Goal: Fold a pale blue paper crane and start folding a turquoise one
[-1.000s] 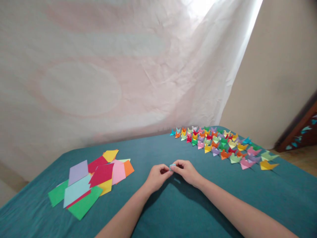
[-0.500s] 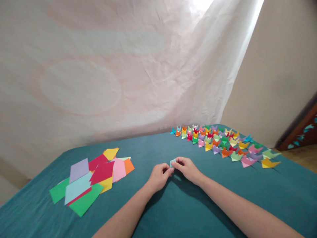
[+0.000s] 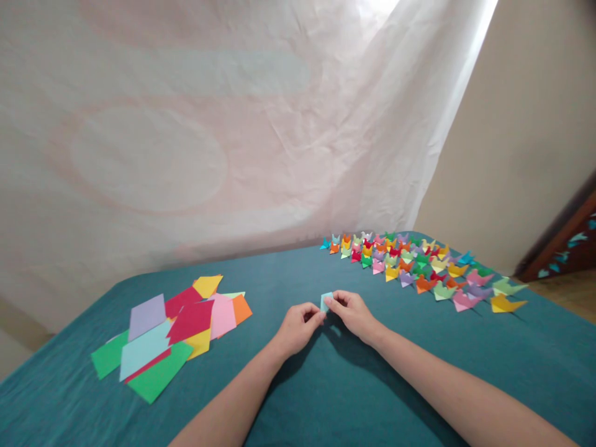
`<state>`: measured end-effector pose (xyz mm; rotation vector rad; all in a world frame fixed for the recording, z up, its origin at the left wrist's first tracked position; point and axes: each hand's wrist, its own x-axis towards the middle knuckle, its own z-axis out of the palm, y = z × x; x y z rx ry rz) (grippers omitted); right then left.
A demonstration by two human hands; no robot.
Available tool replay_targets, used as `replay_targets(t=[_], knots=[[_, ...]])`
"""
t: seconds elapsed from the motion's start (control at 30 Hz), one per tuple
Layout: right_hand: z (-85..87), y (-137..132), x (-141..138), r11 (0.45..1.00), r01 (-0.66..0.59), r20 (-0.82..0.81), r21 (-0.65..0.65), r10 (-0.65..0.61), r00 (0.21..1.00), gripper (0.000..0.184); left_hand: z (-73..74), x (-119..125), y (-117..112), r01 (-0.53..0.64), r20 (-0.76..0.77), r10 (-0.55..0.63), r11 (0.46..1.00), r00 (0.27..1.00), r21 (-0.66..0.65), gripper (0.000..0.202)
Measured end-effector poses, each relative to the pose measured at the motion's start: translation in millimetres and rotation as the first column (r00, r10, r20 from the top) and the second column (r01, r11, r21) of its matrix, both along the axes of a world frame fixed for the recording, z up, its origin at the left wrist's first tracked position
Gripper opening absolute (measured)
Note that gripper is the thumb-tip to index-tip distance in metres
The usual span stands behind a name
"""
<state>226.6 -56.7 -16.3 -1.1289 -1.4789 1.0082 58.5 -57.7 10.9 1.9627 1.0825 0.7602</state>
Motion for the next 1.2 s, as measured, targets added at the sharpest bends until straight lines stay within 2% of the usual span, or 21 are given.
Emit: replay_targets(t=[0.23,0.53,0.8,0.97,1.2], knots=[[-0.9,0.7,0.2,1.0,-0.003,-0.012,0.007,0.003,1.0,0.035,-3.1,1.9,2.9,-0.061,0.005,0.061,0.998,0.998,0.028,0.026],[-2.5,1.9,1.6,0.999,-0.025,-0.001,0.022,0.025,1.0,0.032,-5.9,0.0,2.6,-0.004,0.005,0.004,0.999,1.0,0.043,0.026],[3.0,-1.0,0.1,0.997,-0.072,0.023,0.023,0.071,0.997,0.035,-11.3,-3.4,9.4,-0.057,0.113,0.051,0.997,0.992,0.045,0.028],[9.0,-1.6,-0.1,0.998,-0.063,-0.036,0.024,0.064,0.997,0.036,-14.5,-5.2,12.3,-0.076,0.127,0.072,0.997,0.989,0.03,0.029],[-1.6,0.8,0.6,0.998,-0.047,-0.132,0.037,0.051,0.99,0.024,-14.8,-3.5,11.6,-0.098,0.134,0.094,0.995,0.986,0.026,0.026]])
